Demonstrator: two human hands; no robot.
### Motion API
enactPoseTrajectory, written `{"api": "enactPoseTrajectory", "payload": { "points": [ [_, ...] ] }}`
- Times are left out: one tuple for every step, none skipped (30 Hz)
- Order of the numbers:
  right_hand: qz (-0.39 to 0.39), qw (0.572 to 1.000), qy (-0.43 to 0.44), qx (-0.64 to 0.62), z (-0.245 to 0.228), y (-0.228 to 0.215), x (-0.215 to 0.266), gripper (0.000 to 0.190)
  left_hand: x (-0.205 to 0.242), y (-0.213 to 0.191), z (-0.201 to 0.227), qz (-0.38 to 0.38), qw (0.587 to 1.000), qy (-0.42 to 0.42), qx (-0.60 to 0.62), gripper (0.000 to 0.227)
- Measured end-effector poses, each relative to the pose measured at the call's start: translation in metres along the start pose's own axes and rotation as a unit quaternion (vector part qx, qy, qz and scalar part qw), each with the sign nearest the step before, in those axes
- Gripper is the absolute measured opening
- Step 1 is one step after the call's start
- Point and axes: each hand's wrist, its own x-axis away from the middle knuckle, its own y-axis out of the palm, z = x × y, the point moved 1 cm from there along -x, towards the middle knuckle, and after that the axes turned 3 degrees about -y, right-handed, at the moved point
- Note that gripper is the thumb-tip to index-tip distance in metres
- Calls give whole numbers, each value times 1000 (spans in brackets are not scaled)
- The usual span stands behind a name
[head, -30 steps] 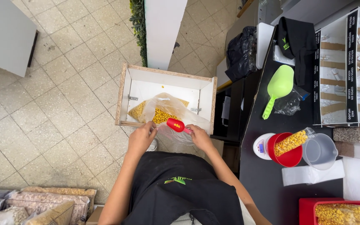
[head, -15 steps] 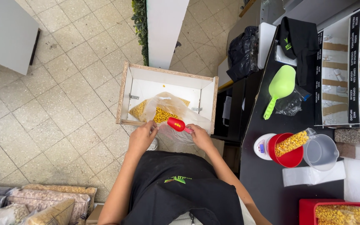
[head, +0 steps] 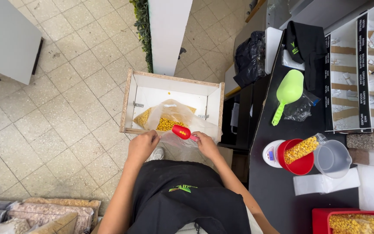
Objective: Scooping snacks into small bags and sealing them using an impulse sealer
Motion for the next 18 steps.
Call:
{"api": "enactPoseTrajectory", "payload": {
  "points": [
    [1, 1000, -1, 0, 1, -1, 0, 35, 0, -2, 0, 1, 1000, 1, 0, 23],
    [3, 1000, -1, -3, 2, -1, 0, 35, 0, -4, 0, 1, 1000, 2, -5, 24],
    [6, 1000, -1, -6, 3, 0, 0, 35, 1, -6, -1, 0, 1000, 4, -10, 24],
    [5, 1000, -2, -7, 2, 0, 1, 35, 1, -11, 1, 0, 1000, 3, -11, 24],
    [7, 1000, -1, -9, 1, 0, 1, 36, 2, -15, 4, -3, 1000, 3, -13, 24],
    [9, 1000, 0, -11, 1, 0, 4, 36, 3, -18, 6, -7, 1000, 3, -15, 24],
    [8, 1000, 2, -11, 3, 3, 3, 36, 3, -19, 6, -8, 1000, 3, -16, 24],
    [8, 1000, 3, -10, 6, 3, 2, 36, 2, -18, 7, -11, 1000, 10, -12, 24],
    [8, 1000, 3, -8, 8, 3, 1, 36, 1, -18, 8, -14, 1000, 18, -8, 23],
    [4, 1000, 6, -7, 9, 4, 1, 36, 2, -21, 8, -18, 1000, 15, -5, 23],
    [6, 1000, 7, -11, 10, 4, 2, 36, 3, -24, 9, -16, 1000, 14, -3, 24],
    [12, 1000, 5, -17, 9, 4, -3, 35, 0, -30, 8, -10, 1000, 14, -3, 25],
    [11, 1000, 4, -17, 11, 4, -2, 35, 1, -29, 8, -10, 1000, 13, -2, 25],
    [15, 1000, 2, -16, 12, 5, -2, 36, 1, -30, 8, -12, 1000, 17, 8, 25],
    [20, 1000, 0, -15, 14, 6, -3, 36, 1, -31, 8, -13, 1000, 20, 19, 26],
    [19, 1000, 1, -16, 13, 6, -1, 36, 0, -27, 6, -15, 1000, 19, 19, 26],
    [18, 1000, 4, -14, 12, 7, 1, 36, 0, -24, 3, -14, 999, 26, 26, 23],
    [20, 1000, 3, -11, 11, 5, -4, 36, -4, -23, 0, -8, 999, 34, 33, 21]
  ]
}}
